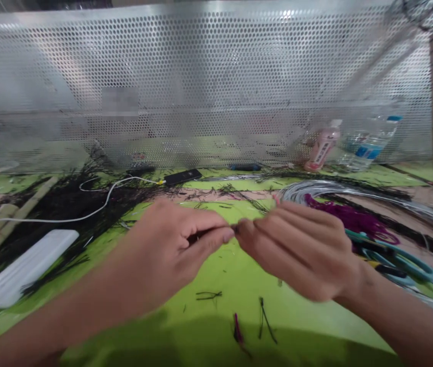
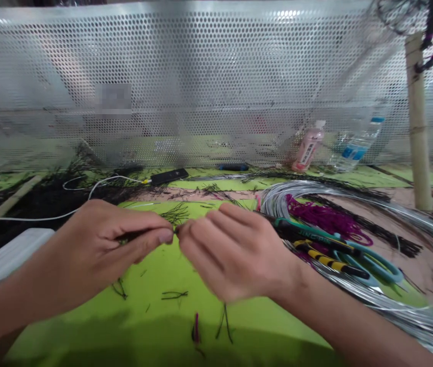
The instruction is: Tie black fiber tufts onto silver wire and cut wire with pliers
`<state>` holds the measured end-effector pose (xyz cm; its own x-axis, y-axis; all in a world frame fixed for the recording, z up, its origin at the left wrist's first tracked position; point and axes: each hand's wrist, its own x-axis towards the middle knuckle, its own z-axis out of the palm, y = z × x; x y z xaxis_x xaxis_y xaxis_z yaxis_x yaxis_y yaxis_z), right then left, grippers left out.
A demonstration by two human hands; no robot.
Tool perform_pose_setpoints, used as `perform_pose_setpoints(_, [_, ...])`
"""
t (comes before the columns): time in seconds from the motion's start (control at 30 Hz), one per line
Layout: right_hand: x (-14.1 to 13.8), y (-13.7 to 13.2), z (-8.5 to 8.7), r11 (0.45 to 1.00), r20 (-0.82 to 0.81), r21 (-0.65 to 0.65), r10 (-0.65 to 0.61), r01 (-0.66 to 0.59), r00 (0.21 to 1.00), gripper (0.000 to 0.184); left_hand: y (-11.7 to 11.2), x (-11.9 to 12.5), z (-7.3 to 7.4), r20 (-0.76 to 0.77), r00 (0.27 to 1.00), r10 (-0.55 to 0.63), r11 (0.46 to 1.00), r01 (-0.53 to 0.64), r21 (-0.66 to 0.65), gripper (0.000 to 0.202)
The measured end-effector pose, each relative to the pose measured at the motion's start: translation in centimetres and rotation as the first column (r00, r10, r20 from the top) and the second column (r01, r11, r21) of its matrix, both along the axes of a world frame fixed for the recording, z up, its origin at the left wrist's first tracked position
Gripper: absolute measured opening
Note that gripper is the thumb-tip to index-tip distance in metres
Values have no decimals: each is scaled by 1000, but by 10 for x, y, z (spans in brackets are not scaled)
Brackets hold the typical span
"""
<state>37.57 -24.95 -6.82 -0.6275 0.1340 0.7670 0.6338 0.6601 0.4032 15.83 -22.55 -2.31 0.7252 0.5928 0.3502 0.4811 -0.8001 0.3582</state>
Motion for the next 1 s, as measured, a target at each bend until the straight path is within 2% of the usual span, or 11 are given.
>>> perform_pose_setpoints(0.07, [-2, 1, 6, 954, -178, -301, -55, -1, 982, 16, 5, -1, -1, 24, 999, -24, 984, 19, 178, 27])
perform_pose_setpoints(0.1, [-2, 0, 10, 876, -242, -480, -90, -39, 966, 18, 7, -2, -1, 19, 999, -46, 967, 40, 252, 23])
perform_pose_setpoints(0.2, [0, -3, 23, 494, -321, -846, -170, -202, 932, 27, 11, -3, -3, -11, 995, -101, 910, 97, 404, 23])
perform_pose_setpoints(0.23, [2, -3, 25, 388, -336, -888, -182, -246, 924, 28, 11, -3, -3, -19, 994, -104, 898, 102, 428, 24])
perform_pose_setpoints(0.3, [4, -3, 26, 262, -393, -904, -194, -339, 899, 28, 10, -3, -3, -29, 995, -93, 900, 96, 424, 23])
perform_pose_setpoints(0.47, [5, 3, 18, 82, -525, -847, -283, -526, 802, 17, 8, -2, -4, -26, 999, -22, 960, 28, 278, 10])
perform_pose_setpoints(0.57, [1, 7, 17, -9, -576, -782, -374, -624, 727, 14, 10, -1, -5, -36, 999, -34, 979, 41, 199, 14])
perform_pose_setpoints(0.6, [0, 7, 17, -14, -590, -764, -392, -646, 706, 13, 10, 0, -5, -40, 998, -43, 984, 49, 170, 17])
perform_pose_setpoints(0.67, [-2, 7, 18, 39, -624, -747, -386, -663, 680, 11, 11, -1, -4, -52, 998, -46, 992, 52, 118, 24])
perform_pose_setpoints(0.9, [-9, -1, 14, 438, -662, -724, -225, -533, 715, 9, 11, -4, 0, -56, 998, -32, 999, 31, -25, 34])
perform_pose_setpoints(1.0, [-12, -5, 11, 573, -663, -675, -195, -465, 723, 11, 10, -4, 1, -30, 999, -25, 998, 23, -62, 35])
